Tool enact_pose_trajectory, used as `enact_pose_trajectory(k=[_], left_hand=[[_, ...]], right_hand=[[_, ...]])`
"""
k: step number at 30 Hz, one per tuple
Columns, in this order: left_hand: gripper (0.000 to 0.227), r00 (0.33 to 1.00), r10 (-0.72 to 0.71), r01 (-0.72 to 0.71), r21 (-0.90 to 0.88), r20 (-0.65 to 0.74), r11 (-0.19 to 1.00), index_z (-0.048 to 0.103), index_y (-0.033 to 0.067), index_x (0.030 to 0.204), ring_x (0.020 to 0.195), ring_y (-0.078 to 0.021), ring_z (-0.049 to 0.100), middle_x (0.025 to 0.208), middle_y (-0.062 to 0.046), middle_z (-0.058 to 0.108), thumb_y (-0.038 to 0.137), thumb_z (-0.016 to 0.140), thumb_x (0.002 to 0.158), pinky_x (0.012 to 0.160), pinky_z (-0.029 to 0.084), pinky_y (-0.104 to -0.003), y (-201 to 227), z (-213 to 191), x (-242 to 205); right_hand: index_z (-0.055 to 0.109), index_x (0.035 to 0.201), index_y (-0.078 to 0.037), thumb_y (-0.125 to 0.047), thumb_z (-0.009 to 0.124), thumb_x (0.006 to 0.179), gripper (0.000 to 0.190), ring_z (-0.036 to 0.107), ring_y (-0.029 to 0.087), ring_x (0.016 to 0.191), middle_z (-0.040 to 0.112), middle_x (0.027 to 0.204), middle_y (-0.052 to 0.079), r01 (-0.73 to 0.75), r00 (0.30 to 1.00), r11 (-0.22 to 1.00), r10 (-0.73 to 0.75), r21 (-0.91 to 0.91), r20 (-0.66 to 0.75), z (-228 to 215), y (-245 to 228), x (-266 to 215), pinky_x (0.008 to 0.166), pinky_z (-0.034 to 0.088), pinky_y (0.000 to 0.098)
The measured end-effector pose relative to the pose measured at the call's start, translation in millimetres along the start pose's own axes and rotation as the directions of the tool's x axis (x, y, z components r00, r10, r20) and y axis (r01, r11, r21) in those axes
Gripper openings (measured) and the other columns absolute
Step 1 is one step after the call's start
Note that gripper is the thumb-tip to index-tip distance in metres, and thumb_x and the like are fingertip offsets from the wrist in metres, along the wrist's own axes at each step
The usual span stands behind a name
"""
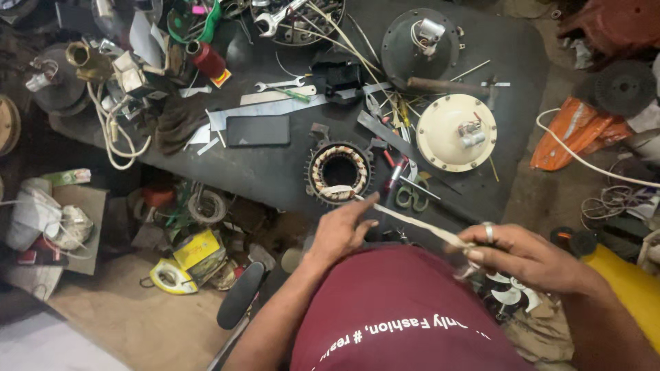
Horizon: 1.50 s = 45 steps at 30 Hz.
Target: The person works on a motor stator, using a hammer to tap the windings and a screwdriver to adjust internal components. They also use pliers to manipulate wires and a cloth to wipe the stator.
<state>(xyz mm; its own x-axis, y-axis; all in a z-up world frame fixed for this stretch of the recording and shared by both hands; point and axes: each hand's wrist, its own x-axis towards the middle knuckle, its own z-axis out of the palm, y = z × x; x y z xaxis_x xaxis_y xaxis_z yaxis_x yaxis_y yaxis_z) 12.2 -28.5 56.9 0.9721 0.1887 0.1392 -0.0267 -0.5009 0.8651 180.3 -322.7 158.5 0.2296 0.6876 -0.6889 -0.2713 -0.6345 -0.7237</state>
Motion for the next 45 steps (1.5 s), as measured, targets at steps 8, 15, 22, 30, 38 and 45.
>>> enact_pose_trajectory(k=[8, 15, 22, 30, 38, 45], left_hand=[[0.020, 0.972, 0.053, -0.007, 0.194, -0.230, 0.981, 0.073, 0.0088, 0.099, 0.099, -0.0336, 0.066, 0.111, -0.014, 0.066, 0.007, 0.074, 0.080, 0.082, 0.052, -0.043, -18.0, 22.3, -47.2], [0.019, 0.947, 0.178, -0.099, 0.286, -0.267, 0.953, 0.074, 0.0106, 0.103, 0.113, -0.0277, 0.067, 0.121, -0.006, 0.066, 0.009, 0.078, 0.084, 0.096, 0.051, -0.043, -9.8, 10.2, -39.8], [0.025, 0.943, 0.195, -0.121, 0.268, -0.268, 0.956, 0.075, 0.0111, 0.104, 0.116, -0.0327, 0.065, 0.156, -0.026, 0.044, 0.010, 0.073, 0.079, 0.094, 0.050, -0.043, -8.2, 3.9, -33.3], [0.030, 0.954, 0.113, -0.051, 0.221, -0.279, 0.974, 0.073, 0.0104, 0.119, 0.119, -0.0286, 0.068, 0.138, -0.007, 0.063, 0.017, 0.071, 0.090, 0.098, 0.051, -0.041, -9.9, 7.2, -27.5], [0.021, 0.938, 0.243, -0.151, 0.337, -0.249, 0.929, 0.072, 0.0075, 0.105, 0.113, -0.0243, 0.066, 0.123, -0.005, 0.068, 0.016, 0.070, 0.086, 0.097, 0.047, -0.044, -10.8, 0.1, -17.8], [0.018, 0.937, 0.247, -0.103, 0.479, -0.249, 0.872, 0.071, 0.0075, 0.101, 0.110, -0.0227, 0.066, 0.119, -0.006, 0.070, 0.012, 0.072, 0.083, 0.092, 0.048, -0.042, -4.7, 8.9, -22.6]], right_hand=[[0.047, 0.149, -0.005, -0.002, 0.055, 0.096, 0.054, 0.071, 0.018, 0.097, 0.070, 0.107, 0.009, 0.280, 0.938, 0.940, -0.310, -0.193, -0.153, -34.8, -10.0, 2.4, 0.085, 0.060, 0.0355], [0.074, 0.112, -0.022, -0.009, 0.071, 0.077, 0.037, 0.062, 0.024, 0.115, 0.070, 0.119, 0.002, 0.452, 0.691, 0.060, -0.655, -0.890, 0.307, 3.9, -50.1, 78.3, 0.105, 0.041, 0.0513], [0.074, 0.109, -0.004, -0.010, 0.071, 0.075, 0.035, 0.067, 0.030, 0.110, 0.068, 0.114, 0.008, 0.659, 0.253, -0.401, -0.678, -0.636, 0.690, 52.4, -71.4, 123.6, 0.093, 0.057, 0.0392], [0.075, 0.113, -0.006, -0.009, 0.075, 0.080, 0.033, 0.067, 0.035, 0.116, 0.067, 0.124, 0.010, 0.750, 0.065, -0.379, -0.773, -0.541, 0.631, 65.8, -54.5, 146.7, 0.095, 0.060, 0.0410], [0.077, 0.106, -0.004, -0.012, 0.076, 0.076, 0.032, 0.068, 0.036, 0.116, 0.066, 0.126, 0.018, 0.810, 0.193, -0.213, -0.783, -0.547, 0.591, 61.5, -54.7, 130.3, 0.095, 0.058, 0.0402], [0.061, 0.127, 0.000, -0.008, 0.072, 0.079, 0.050, 0.066, 0.032, 0.108, 0.066, 0.121, 0.021, 0.534, 0.715, 0.589, -0.698, -0.607, -0.048, 69.7, -70.7, 126.9, 0.092, 0.051, 0.0375]])
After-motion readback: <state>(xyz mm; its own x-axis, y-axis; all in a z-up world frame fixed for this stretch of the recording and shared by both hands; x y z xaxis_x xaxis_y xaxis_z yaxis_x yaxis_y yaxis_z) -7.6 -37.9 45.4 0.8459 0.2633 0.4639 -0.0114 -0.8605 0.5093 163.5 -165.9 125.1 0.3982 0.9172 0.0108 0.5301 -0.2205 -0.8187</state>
